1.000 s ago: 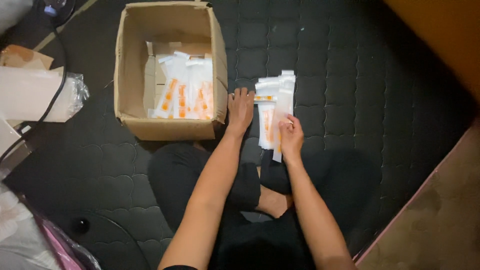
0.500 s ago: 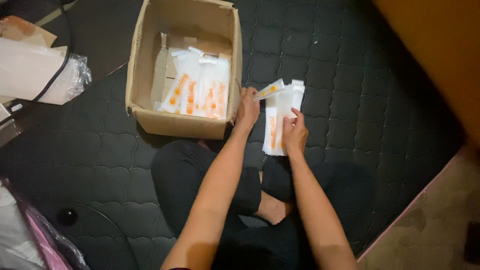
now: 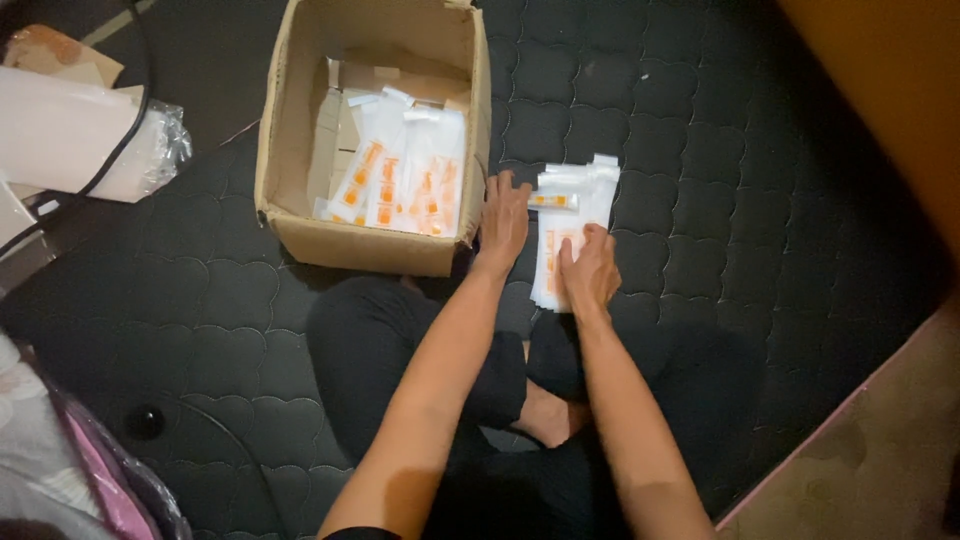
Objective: The person, while sitting cross-legged, takes plastic-wrapped items from a stack and places them into a cardboard box.
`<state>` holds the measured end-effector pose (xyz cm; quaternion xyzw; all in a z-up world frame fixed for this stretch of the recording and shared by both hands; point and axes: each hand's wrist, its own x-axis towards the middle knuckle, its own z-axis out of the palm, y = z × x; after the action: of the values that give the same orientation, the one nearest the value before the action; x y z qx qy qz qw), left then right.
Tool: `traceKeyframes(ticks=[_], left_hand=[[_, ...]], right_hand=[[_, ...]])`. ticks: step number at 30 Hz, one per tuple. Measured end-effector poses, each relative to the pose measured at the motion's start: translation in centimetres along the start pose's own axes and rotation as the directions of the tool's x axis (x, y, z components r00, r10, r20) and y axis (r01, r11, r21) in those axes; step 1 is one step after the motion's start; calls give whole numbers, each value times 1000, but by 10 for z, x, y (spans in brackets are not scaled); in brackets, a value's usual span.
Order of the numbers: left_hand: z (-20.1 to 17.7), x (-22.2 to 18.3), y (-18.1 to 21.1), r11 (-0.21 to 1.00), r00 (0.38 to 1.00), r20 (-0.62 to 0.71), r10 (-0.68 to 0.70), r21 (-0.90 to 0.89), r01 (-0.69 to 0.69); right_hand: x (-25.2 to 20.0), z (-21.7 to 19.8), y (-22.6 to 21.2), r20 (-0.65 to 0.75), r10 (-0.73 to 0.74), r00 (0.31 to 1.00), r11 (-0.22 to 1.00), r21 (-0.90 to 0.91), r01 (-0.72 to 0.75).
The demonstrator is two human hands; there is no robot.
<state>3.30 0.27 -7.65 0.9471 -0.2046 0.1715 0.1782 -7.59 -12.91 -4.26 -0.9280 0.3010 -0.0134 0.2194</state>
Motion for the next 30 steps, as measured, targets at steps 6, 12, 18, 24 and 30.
traceKeyframes(ticks=[6,12,18,24,30], left_hand=[[-13,15,22,971,992,-69,106,-209,-118],[-160,91,71,624,935,-354,18,-727,-287],[-182,164,-37,789,908,-379,-180,-607,-97],[-123,183,-162,879,734,539,-414,28,475],[-46,160,-203,832,593,617,-518,203,516]], right_hand=[[9,9,16,-131,160,978,980,141,-142],[64,67,102,-171,580,796,675,648,-352],[42,19,54,75,652,755,505,699,-506],[50,31,55,76,681,728,434,759,-485],[45,30,48,7,682,731,483,746,-458]])
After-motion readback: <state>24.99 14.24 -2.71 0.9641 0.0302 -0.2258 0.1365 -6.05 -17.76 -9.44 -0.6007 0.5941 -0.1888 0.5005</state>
